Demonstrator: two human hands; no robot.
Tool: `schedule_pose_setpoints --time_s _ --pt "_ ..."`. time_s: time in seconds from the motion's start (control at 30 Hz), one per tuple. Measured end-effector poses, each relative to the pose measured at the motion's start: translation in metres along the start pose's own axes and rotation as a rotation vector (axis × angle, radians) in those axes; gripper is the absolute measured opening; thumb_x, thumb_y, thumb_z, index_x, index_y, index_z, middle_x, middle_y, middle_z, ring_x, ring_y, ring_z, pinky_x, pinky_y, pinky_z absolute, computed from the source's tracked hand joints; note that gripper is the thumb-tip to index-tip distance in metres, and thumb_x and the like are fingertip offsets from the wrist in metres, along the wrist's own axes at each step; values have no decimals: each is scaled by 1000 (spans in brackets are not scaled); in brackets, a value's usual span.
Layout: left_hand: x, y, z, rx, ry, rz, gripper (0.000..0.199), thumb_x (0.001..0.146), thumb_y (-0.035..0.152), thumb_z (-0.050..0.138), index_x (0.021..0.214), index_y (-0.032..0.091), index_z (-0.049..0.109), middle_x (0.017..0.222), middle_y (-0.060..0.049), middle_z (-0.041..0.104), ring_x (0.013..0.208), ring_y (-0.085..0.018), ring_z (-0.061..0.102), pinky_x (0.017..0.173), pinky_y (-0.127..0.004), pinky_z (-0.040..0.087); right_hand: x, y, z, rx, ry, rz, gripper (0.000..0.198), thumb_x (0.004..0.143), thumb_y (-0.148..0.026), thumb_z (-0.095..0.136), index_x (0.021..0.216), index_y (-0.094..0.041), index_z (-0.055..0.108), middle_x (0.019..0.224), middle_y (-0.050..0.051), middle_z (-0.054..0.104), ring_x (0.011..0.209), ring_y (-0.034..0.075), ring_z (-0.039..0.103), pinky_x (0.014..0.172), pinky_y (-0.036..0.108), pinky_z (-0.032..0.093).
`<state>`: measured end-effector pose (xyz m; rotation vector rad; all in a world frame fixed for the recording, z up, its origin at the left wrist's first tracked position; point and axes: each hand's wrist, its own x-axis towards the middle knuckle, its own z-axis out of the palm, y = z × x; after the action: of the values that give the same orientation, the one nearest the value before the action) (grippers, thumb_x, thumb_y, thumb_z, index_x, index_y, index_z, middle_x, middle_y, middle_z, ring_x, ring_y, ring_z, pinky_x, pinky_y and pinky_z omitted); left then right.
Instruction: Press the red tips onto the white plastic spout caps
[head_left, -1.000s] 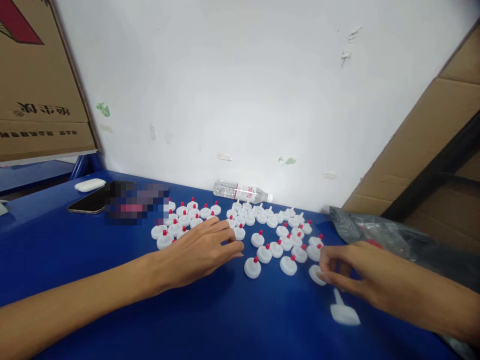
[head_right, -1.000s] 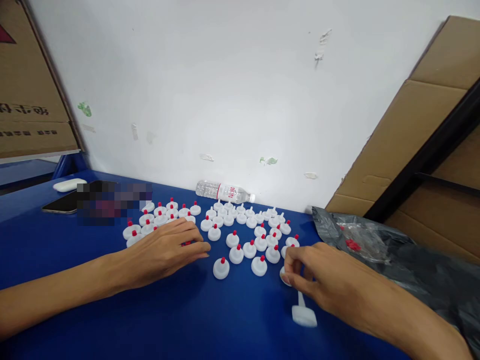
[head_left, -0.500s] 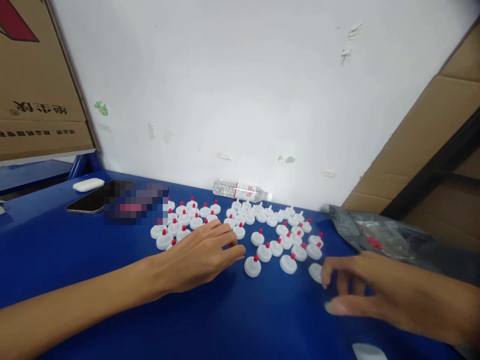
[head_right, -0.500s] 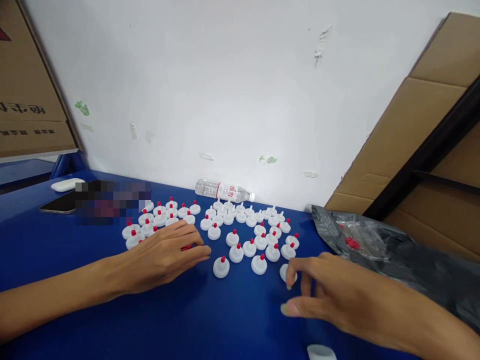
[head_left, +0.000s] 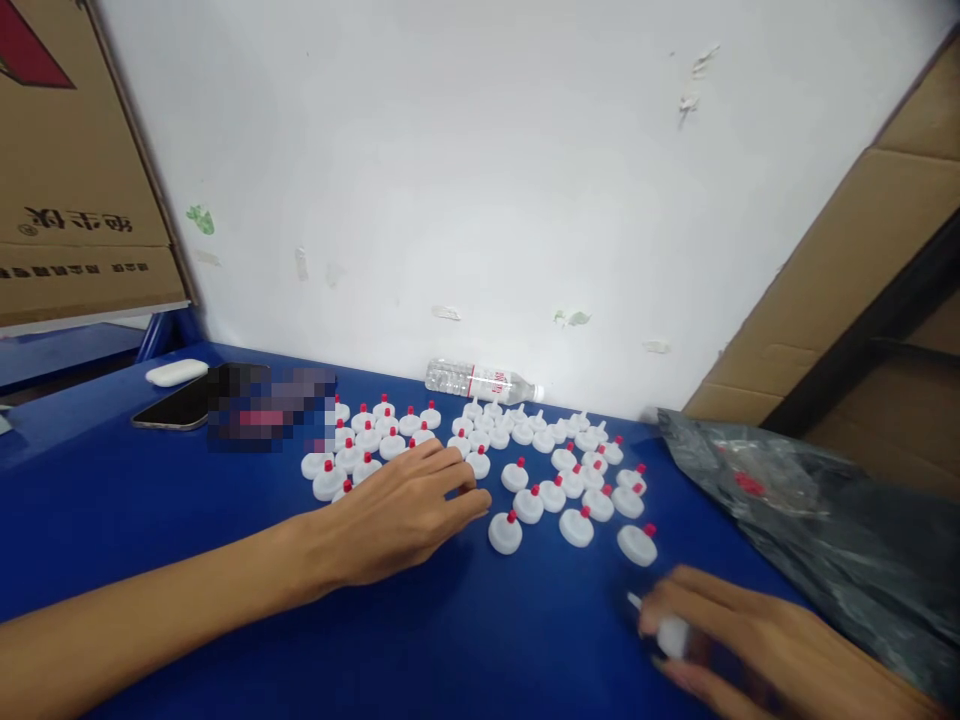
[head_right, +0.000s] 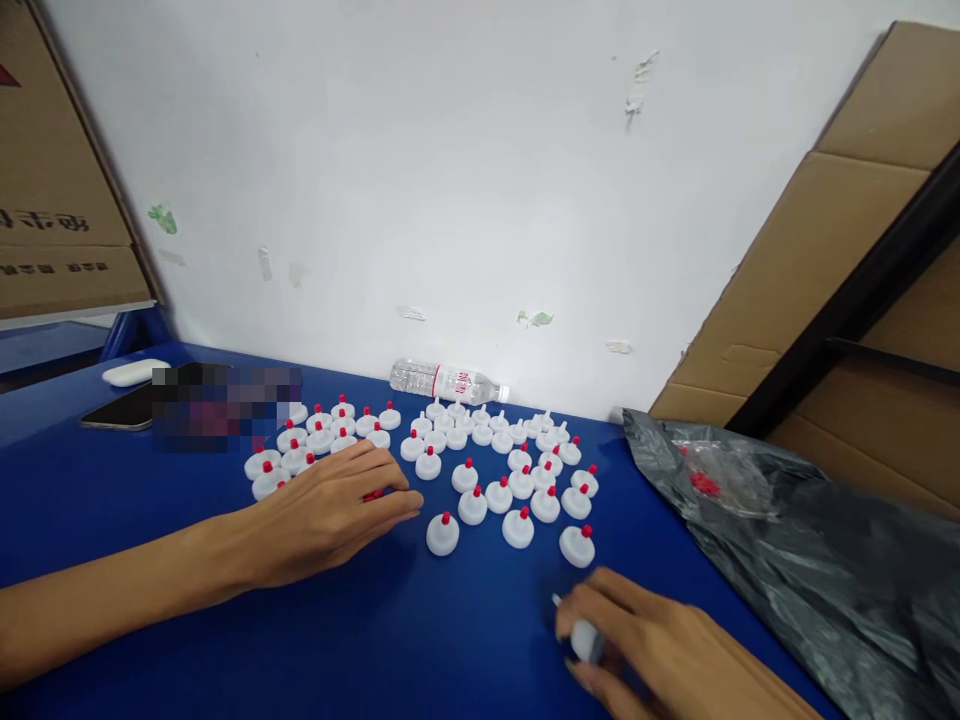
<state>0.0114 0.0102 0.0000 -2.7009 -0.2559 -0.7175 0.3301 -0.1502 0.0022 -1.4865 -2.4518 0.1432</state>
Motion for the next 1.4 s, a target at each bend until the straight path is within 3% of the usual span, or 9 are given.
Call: schedule_pose_setpoints --time_s 0.13,0.27,0.4,0.53,0.87,1.07,1.4 --pt "1 1 0 -41 111 -14 15 102 16 50 113 13 60 87 -4 64 78 -17 54 74 -32 43 48 -22 -9 -164 124 69 42 98 -43 53 139 -33 50 128 6 69 110 28 70 90 40 60" --pt "-1 -1 0 -34 191 -24 17 101 16 53 117 13 59 92 -5 68 81 -17 58 75 -32 45 93 -40 -8 -78 86 -9 35 102 -32 46 137 -31 47 118 5 70 101 24 71 83 39 61" --pt "-4 -2 0 -32 224 -59 19 100 10 50 116 15 60 92 -4 69 79 -16 60 73 -31 45 116 -50 0 2 202 -173 41 98 -26 55 138 -29 45 120 6 69 103 22 70 84 37 61" --pt "-5 -1 3 -37 206 -52 23 99 6 49 116 15 61 95 -5 70 81 -16 62 76 -31 46 116 -47 11 35 357 -243 30 99 -25 54 129 -26 53 118 6 71 106 21 70 90 36 60" --pt "-3 1 9 -23 258 -69 17 104 24 50 107 15 64 89 -4 74 77 -15 65 73 -30 47 109 -39 31 -19 607 -277 28 92 -22 70 118 -23 62 116 5 75 105 20 72 92 33 61" --pt "-4 4 9 -14 253 -87 16 104 22 51 109 16 65 93 -5 75 79 -15 66 73 -29 46 107 -36 31 -4 644 -286 26 89 -25 73 113 -22 63 112 7 76 103 22 73 87 35 62" --pt "5 10 3 -75 352 -32 14 98 18 61 111 14 64 93 -6 74 79 -16 66 72 -30 48 102 -38 28 135 649 -328 27 90 -24 72 115 -21 63 115 8 74 106 20 72 88 35 62"
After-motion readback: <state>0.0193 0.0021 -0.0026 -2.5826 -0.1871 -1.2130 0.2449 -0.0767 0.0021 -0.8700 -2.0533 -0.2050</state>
